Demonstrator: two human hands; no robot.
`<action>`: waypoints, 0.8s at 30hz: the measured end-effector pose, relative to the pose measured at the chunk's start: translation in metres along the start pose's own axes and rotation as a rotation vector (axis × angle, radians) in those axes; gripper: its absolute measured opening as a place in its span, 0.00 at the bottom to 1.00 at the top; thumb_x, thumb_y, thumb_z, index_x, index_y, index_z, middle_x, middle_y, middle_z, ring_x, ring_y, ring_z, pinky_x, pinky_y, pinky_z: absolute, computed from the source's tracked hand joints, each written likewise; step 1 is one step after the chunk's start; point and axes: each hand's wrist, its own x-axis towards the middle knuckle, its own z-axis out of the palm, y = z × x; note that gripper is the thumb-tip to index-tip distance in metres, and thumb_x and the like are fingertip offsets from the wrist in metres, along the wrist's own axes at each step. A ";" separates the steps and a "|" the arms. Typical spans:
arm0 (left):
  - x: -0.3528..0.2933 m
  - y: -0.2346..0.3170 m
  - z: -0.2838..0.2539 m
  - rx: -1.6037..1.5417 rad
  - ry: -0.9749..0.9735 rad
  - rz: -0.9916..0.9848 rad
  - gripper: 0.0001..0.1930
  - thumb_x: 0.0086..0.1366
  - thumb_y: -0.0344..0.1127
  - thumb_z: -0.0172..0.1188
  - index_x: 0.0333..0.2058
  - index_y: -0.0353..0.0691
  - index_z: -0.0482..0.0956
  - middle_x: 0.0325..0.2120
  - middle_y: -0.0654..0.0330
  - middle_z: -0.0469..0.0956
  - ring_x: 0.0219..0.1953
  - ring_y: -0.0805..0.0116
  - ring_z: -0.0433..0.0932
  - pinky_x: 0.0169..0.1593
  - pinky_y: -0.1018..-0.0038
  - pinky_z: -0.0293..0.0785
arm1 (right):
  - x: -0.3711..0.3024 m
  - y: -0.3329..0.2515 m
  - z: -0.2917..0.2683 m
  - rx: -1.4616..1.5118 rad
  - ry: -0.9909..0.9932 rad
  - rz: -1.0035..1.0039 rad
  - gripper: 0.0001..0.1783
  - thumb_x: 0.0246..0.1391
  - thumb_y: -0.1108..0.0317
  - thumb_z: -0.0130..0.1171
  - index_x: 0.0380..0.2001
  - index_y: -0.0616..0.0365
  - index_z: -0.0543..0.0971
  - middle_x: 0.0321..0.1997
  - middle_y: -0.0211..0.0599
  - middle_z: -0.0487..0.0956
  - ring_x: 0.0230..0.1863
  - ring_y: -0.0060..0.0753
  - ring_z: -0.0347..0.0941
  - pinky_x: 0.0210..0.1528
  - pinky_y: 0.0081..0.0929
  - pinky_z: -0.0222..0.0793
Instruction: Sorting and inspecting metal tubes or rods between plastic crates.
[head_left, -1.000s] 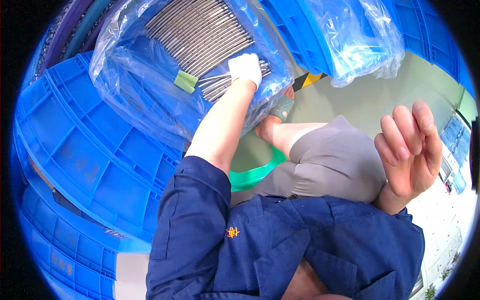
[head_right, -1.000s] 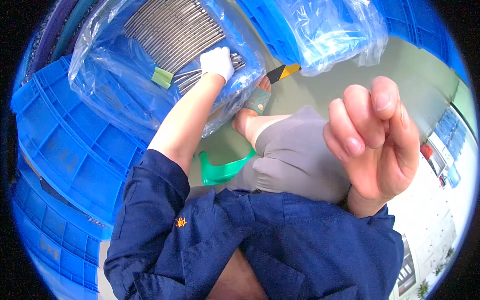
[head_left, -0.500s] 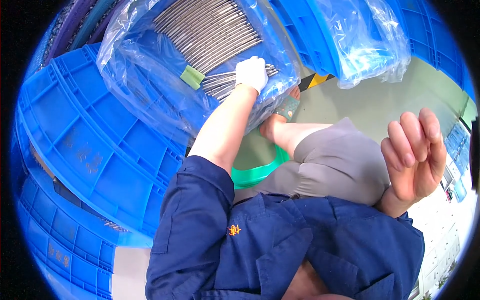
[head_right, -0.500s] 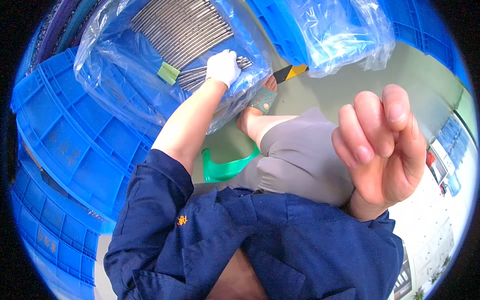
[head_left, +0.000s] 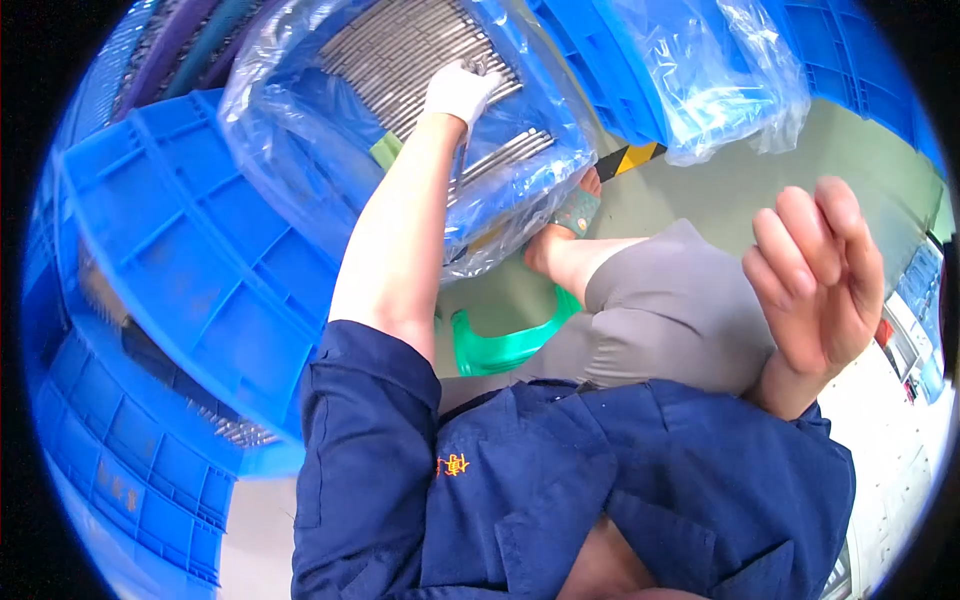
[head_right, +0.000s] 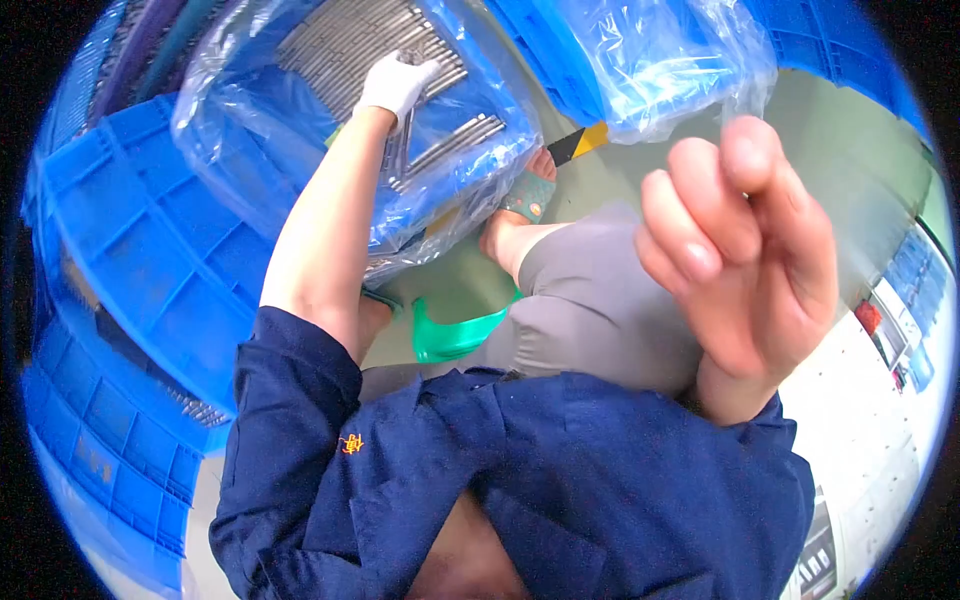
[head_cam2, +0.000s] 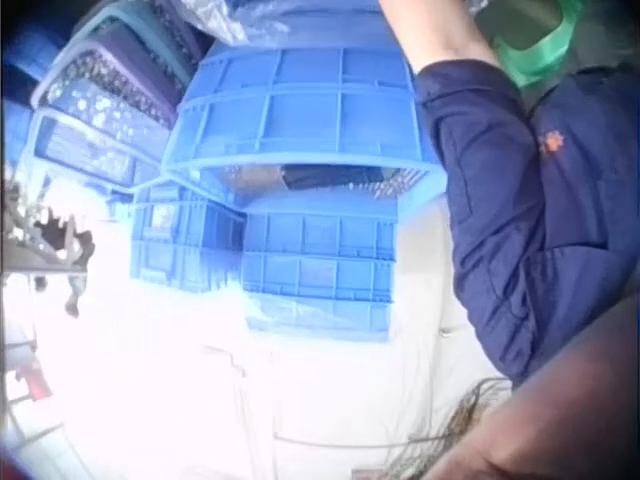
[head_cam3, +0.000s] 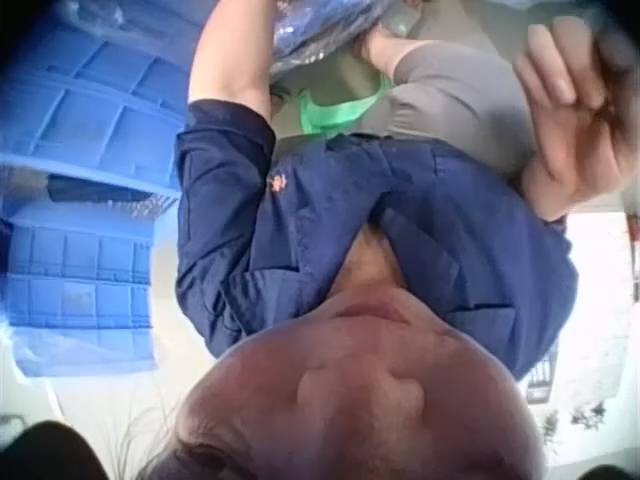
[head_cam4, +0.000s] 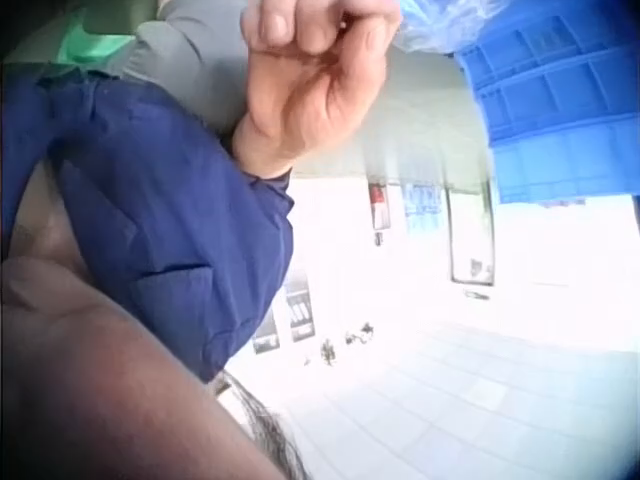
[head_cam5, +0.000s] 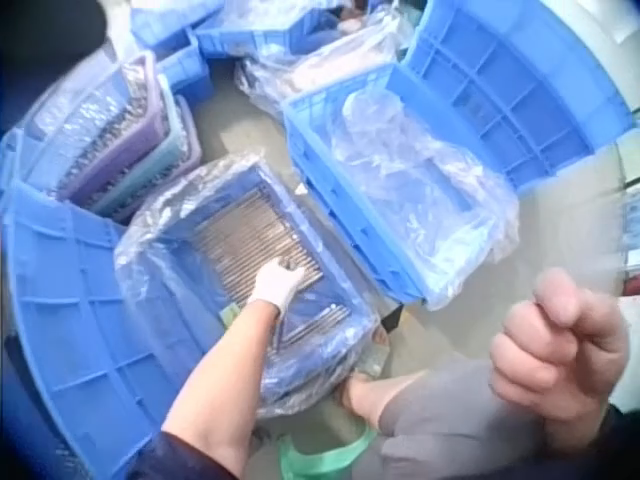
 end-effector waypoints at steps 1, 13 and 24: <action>0.000 0.007 -0.015 -0.038 0.039 -0.066 0.21 0.45 0.49 0.55 0.26 0.33 0.73 0.19 0.52 0.74 0.25 0.65 0.74 0.33 0.73 0.67 | -0.001 0.002 0.002 0.030 -0.012 -0.008 0.11 0.56 0.62 0.37 0.36 0.55 0.65 0.21 0.25 0.58 0.25 0.22 0.57 0.27 0.17 0.56; -0.141 0.147 -0.179 -2.129 0.322 0.278 0.11 0.57 0.36 0.48 0.18 0.43 0.63 0.12 0.65 0.63 0.16 0.72 0.63 0.24 0.74 0.65 | -0.006 0.064 0.064 -0.486 -0.026 0.235 0.16 0.50 0.61 0.49 0.39 0.61 0.67 0.21 0.23 0.64 0.23 0.14 0.61 0.25 0.14 0.58; -0.286 0.179 -0.159 -2.135 0.258 0.442 0.03 0.54 0.29 0.50 0.26 0.37 0.70 0.25 0.56 0.73 0.35 0.61 0.72 0.44 0.66 0.67 | -0.010 0.080 0.120 0.404 0.223 -0.288 0.07 0.44 0.64 0.55 0.21 0.52 0.71 0.20 0.29 0.70 0.26 0.28 0.67 0.34 0.33 0.65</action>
